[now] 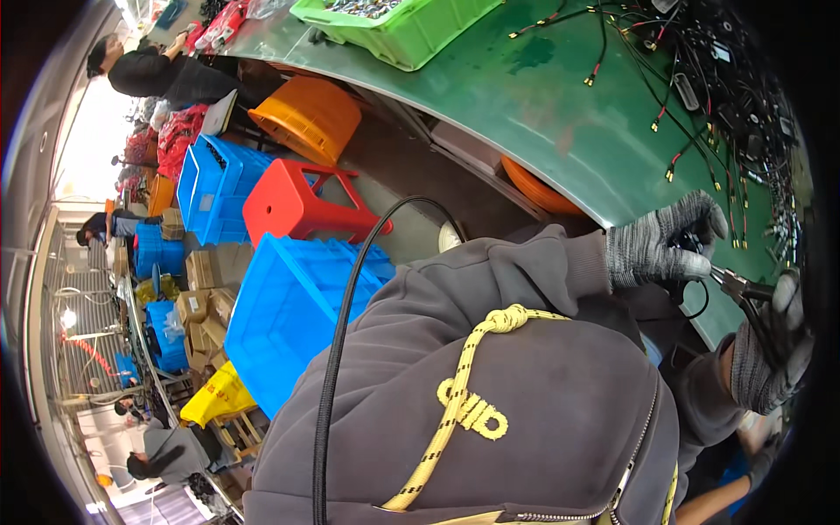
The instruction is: Manually assembling small connectors onto wire harnesses and inspecting the components on an assembly line.
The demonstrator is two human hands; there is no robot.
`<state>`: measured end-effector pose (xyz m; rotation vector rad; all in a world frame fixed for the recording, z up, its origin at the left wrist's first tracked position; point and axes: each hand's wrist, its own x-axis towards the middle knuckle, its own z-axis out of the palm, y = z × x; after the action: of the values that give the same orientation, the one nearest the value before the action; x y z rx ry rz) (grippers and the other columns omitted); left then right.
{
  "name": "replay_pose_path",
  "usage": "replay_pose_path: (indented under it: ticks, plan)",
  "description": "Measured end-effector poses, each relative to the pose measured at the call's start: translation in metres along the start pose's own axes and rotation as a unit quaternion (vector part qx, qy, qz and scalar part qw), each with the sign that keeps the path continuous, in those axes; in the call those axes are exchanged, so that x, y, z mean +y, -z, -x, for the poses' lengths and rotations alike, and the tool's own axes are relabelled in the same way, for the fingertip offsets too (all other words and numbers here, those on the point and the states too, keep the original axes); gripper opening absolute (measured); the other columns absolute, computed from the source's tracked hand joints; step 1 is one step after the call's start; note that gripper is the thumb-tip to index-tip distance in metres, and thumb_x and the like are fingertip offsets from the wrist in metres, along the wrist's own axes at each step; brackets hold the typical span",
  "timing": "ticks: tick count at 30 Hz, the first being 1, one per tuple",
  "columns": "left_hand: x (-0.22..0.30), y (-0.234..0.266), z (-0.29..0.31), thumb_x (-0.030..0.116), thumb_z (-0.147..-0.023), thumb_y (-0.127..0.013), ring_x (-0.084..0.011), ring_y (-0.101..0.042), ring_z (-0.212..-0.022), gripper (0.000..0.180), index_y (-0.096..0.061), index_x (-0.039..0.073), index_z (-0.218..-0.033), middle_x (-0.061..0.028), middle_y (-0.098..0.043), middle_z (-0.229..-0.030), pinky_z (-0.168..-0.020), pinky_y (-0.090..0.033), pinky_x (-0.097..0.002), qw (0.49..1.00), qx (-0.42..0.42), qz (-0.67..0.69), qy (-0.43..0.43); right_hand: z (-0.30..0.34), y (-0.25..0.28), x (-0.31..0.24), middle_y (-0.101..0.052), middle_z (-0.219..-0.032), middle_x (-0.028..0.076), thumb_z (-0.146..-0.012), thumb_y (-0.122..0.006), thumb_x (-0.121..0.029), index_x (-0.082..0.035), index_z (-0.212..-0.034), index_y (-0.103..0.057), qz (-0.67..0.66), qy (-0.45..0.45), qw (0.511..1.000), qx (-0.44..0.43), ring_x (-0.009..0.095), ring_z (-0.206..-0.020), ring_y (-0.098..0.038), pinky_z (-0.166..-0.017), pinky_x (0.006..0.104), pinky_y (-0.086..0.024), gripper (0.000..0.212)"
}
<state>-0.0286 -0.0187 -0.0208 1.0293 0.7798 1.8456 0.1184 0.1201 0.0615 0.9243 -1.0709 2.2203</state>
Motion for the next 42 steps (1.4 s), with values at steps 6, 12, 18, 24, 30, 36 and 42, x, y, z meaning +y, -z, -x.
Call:
replay_pose_path:
  ticks: [6,12,18,24,30,36,42]
  plan:
    - [0.01,-0.002,0.001,0.016,-0.075,-0.071,-0.0069,-0.05,-0.084,0.043,-0.049,0.013,-0.113,0.0008,-0.052,-0.09,-0.075,-0.044,-0.0251,0.999,-0.009,0.026,0.033,0.024,0.012,-0.025,-0.039,-0.133,0.019,-0.098,-0.033,-0.019,0.005,-0.126,-0.039,0.253,-0.075,0.963,0.057,0.026,-0.115,-0.04,-0.099,0.0364,-0.031,0.037]
    - [0.002,0.004,0.001,0.017,-0.074,-0.071,-0.007,-0.049,-0.082,0.048,-0.047,0.013,-0.115,0.0009,-0.051,-0.088,-0.072,-0.044,-0.0241,0.999,-0.007,0.037,0.001,-0.022,-0.028,0.044,-0.036,-0.077,0.001,-0.093,-0.045,-0.021,-0.013,-0.089,-0.05,0.373,0.006,0.927,0.036,0.014,-0.067,-0.032,-0.062,0.0292,-0.026,0.01]
    - [0.007,-0.006,-0.001,0.018,-0.071,-0.071,-0.0075,-0.048,-0.079,0.05,-0.046,0.014,-0.114,0.0005,-0.049,-0.086,-0.068,-0.042,-0.0232,0.996,-0.022,0.087,0.017,-0.022,-0.052,0.041,-0.037,-0.072,0.006,-0.091,-0.049,-0.02,-0.002,-0.099,-0.041,0.366,-0.043,0.918,0.149,0.016,-0.058,-0.037,-0.053,0.0302,-0.036,0.021]
    - [0.0,-0.008,0.001,0.016,-0.071,-0.07,-0.0071,-0.048,-0.079,0.048,-0.048,0.014,-0.114,0.0005,-0.05,-0.087,-0.067,-0.042,-0.023,0.995,-0.031,0.083,0.039,-0.006,-0.048,0.034,-0.039,-0.071,0.007,-0.09,-0.051,-0.023,-0.003,-0.111,-0.037,0.4,-0.035,0.911,0.095,0.016,-0.06,-0.039,-0.058,0.034,-0.038,0.032]
    - [0.002,-0.01,0.003,0.025,-0.078,-0.066,-0.009,-0.048,-0.086,0.042,-0.051,0.011,-0.115,-0.0001,-0.05,-0.092,-0.075,-0.041,-0.0248,0.996,0.016,0.075,0.037,-0.007,-0.05,0.016,-0.033,-0.086,0.002,-0.086,-0.057,-0.023,-0.004,-0.127,-0.047,0.224,0.067,0.95,0.208,0.013,-0.07,-0.032,-0.063,0.0294,-0.028,0.046]
    - [0.014,-0.003,0.007,0.032,-0.091,-0.054,-0.0077,-0.053,-0.083,0.031,-0.05,0.01,-0.113,-0.0011,-0.053,-0.091,-0.069,-0.046,-0.022,0.995,0.056,0.048,0.065,-0.007,-0.042,0.037,-0.047,-0.1,0.006,-0.092,-0.044,-0.013,-0.009,-0.12,-0.054,0.192,0.111,0.952,0.209,0.016,-0.074,-0.041,-0.069,0.0335,-0.038,0.031]
    - [0.01,-0.006,0.004,0.042,-0.091,-0.055,-0.0101,-0.053,-0.084,0.041,-0.05,0.008,-0.113,-0.0038,-0.054,-0.092,-0.074,-0.047,-0.025,0.999,0.042,0.006,0.033,0.0,-0.033,0.037,-0.048,-0.097,0.007,-0.093,-0.043,-0.013,-0.009,-0.118,-0.053,0.179,0.13,0.954,0.203,0.017,-0.073,-0.043,-0.067,0.0338,-0.041,0.027]
